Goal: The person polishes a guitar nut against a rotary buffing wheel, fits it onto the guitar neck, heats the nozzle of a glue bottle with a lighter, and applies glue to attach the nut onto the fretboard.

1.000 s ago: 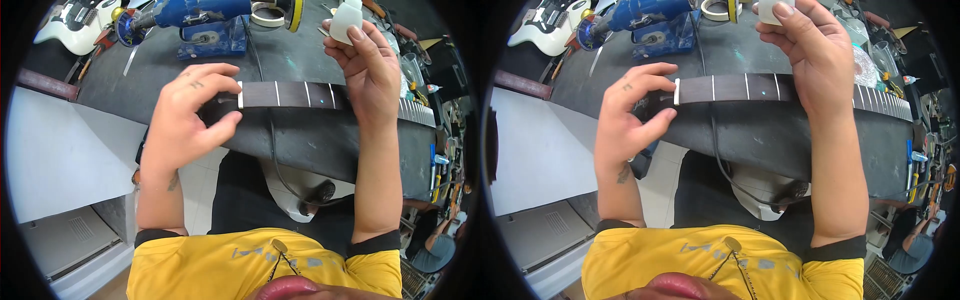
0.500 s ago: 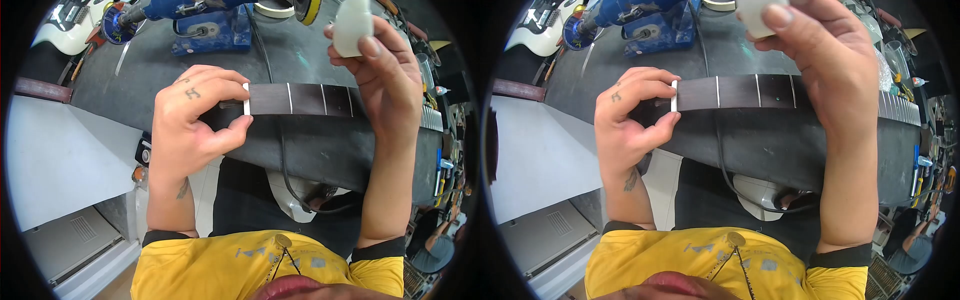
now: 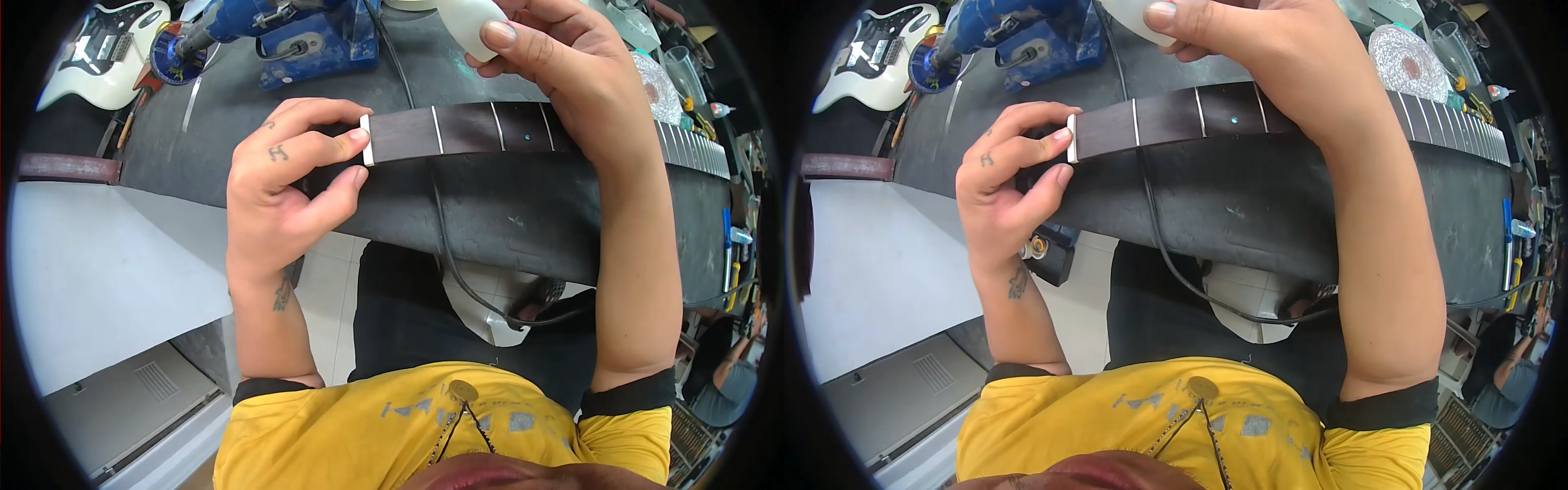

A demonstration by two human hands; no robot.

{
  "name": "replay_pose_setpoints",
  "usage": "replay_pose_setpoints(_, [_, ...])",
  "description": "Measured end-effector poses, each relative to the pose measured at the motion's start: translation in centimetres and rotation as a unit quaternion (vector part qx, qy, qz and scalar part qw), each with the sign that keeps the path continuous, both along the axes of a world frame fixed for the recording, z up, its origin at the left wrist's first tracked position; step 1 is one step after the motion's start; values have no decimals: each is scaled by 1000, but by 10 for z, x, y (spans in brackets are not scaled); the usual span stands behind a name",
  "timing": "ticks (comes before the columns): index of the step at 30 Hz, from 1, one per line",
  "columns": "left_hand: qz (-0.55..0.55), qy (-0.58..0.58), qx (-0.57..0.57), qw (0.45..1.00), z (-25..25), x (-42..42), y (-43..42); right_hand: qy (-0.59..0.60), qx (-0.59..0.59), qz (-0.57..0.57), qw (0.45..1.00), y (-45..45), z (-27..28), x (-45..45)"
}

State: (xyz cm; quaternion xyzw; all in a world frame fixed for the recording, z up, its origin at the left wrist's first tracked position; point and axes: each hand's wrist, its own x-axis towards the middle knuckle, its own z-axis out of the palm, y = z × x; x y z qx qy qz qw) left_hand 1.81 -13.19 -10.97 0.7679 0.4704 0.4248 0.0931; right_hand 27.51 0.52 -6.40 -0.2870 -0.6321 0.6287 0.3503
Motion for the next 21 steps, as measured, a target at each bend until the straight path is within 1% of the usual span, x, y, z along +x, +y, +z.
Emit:
replay_pose_setpoints(16, [-5,-45,-49,998,-1,-3,-5,50,40,45,997,6,-11,1])
replay_pose_setpoints(21, [-9,-68,-32,997,-4,-1,-6,74,34,50,995,8,-17,1])
